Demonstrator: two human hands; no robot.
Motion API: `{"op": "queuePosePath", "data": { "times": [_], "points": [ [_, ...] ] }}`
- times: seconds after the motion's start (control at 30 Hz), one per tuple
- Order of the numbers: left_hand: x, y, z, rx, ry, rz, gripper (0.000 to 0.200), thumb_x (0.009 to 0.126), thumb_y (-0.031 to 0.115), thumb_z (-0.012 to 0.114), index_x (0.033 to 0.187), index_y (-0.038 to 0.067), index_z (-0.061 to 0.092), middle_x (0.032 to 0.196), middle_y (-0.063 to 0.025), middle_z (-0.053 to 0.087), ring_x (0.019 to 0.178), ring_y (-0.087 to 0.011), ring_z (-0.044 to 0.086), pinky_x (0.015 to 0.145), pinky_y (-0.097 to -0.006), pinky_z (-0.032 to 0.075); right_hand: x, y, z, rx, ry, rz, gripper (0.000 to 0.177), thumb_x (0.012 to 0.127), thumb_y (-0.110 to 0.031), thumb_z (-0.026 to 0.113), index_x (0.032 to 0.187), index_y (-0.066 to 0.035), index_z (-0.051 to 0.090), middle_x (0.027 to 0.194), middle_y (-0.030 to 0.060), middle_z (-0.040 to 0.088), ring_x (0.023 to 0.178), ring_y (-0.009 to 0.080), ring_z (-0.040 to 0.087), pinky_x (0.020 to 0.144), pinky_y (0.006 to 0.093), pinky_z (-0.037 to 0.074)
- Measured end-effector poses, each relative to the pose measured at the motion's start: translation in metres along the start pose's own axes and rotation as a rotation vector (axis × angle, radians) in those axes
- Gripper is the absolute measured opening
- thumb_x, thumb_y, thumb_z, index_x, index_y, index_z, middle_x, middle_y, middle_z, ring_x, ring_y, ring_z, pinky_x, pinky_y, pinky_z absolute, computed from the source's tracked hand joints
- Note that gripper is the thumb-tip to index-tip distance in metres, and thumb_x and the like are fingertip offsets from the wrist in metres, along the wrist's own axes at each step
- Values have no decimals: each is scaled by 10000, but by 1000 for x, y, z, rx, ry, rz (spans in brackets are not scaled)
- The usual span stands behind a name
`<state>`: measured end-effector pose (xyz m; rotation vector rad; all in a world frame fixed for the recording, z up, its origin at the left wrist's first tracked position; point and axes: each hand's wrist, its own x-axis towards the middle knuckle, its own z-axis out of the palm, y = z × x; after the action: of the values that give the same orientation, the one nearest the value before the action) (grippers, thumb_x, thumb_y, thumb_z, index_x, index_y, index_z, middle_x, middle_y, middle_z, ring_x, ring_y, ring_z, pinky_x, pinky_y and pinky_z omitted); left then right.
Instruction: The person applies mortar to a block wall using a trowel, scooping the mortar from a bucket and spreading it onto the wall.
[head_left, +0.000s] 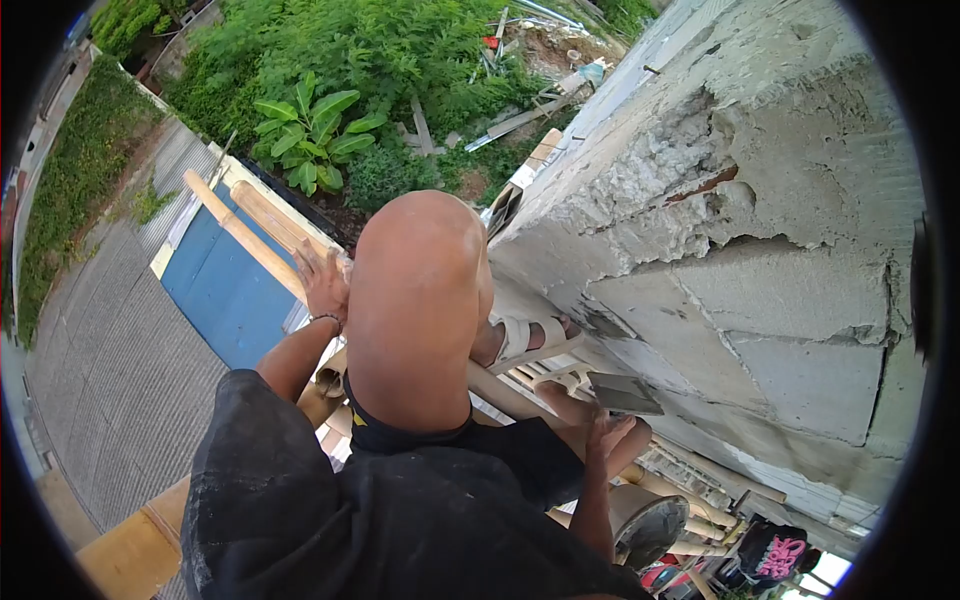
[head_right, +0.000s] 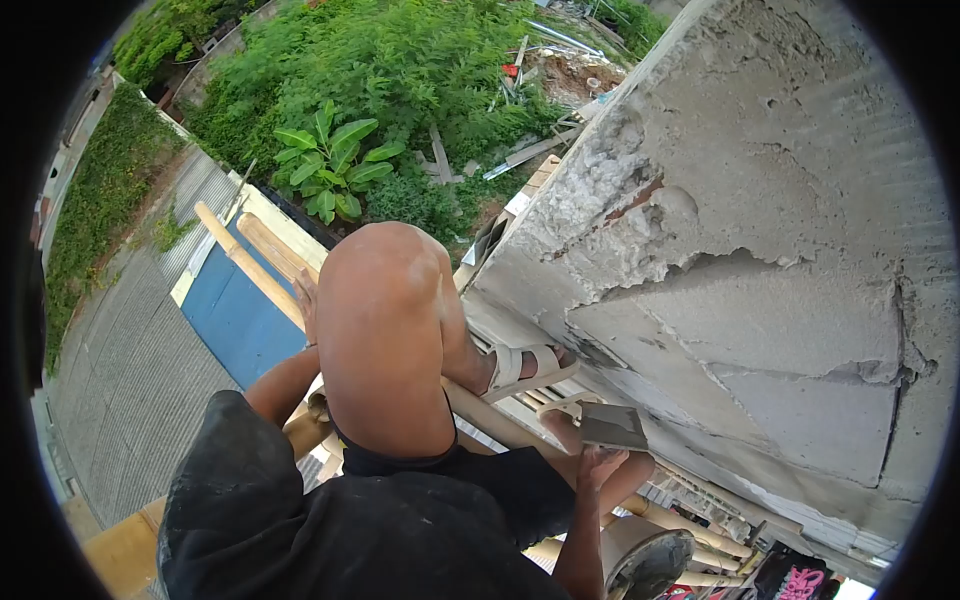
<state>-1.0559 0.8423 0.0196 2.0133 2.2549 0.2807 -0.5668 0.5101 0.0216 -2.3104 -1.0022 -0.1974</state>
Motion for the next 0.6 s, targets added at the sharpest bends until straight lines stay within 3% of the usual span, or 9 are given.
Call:
{"op": "queuePosePath", "data": {
  "times": [0.07,0.13,0.17,0.23,0.3,0.4,0.5,0.57,0.6],
  "points": [
    [0,-5,14,41,105,60,436,934,356,472,1294,117,531,1573,-248,61,1426,-509,39,1162,-541,120,14,10,-19,15,84,-10,387,825,-222,625,1087,54,552,1045,267,533,982,424,499,872,511,390],
    [0,-2,8,17,75,32,426,934,346,470,1287,116,538,1573,-247,68,1428,-504,38,1165,-536,115,50,-29,-60,-72,-98,-42,387,815,-217,632,1083,51,555,1080,269,537,996,410,504,852,507,387],
    [0,3,4,-9,52,1,417,935,336,468,1280,114,545,1572,-246,74,1430,-498,37,1167,-531,110,54,-9,-60,-79,-94,-35,387,815,-217,632,1083,51,555,1080,269,537,996,410,504,852,507,387],
    [0,6,0,-22,41,9,416,935,333,472,1282,115,541,1573,-242,76,1431,-496,36,1169,-527,106,65,35,-54,-19,-320,267,391,811,-203,633,1095,51,545,1132,280,517,1027,412,492,846,501,381],
    [1,8,-3,-4,21,-8,404,937,287,470,1298,108,506,1571,-246,55,1421,-513,35,1165,-528,123,67,7,-61,5,-217,179,310,810,-197,637,1001,42,582,1009,257,582,937,393,538,829,477,393],
    [2,0,7,-15,49,16,406,931,320,480,1279,121,543,1571,-244,80,1432,-493,39,1173,-518,98,74,-11,-76,-132,137,-134,187,795,-175,652,788,10,621,695,141,638,693,350,577,782,452,425],
    [1,7,8,-15,56,21,422,931,317,481,1298,113,530,1570,-249,80,1431,-494,43,1176,-511,96,71,36,-114,75,-87,-108,211,812,-191,630,788,18,616,714,153,638,669,334,587,717,458,446],
    [6,4,9,-7,55,39,428,929,322,484,1300,113,530,1567,-249,90,1429,-492,54,1172,-512,105,87,56,-148,-234,-89,-387,277,855,-237,577,787,29,619,632,120,592,551,254,564,582,404,445],
    [-40,44,8,2,53,50,431,928,325,486,1301,113,529,1566,-249,95,1428,-491,59,1170,-513,110,93,44,-162,-191,-65,-236,268,864,-223,572,806,33,626,626,103,585,556,233,564,569,386,444]
  ]
}}
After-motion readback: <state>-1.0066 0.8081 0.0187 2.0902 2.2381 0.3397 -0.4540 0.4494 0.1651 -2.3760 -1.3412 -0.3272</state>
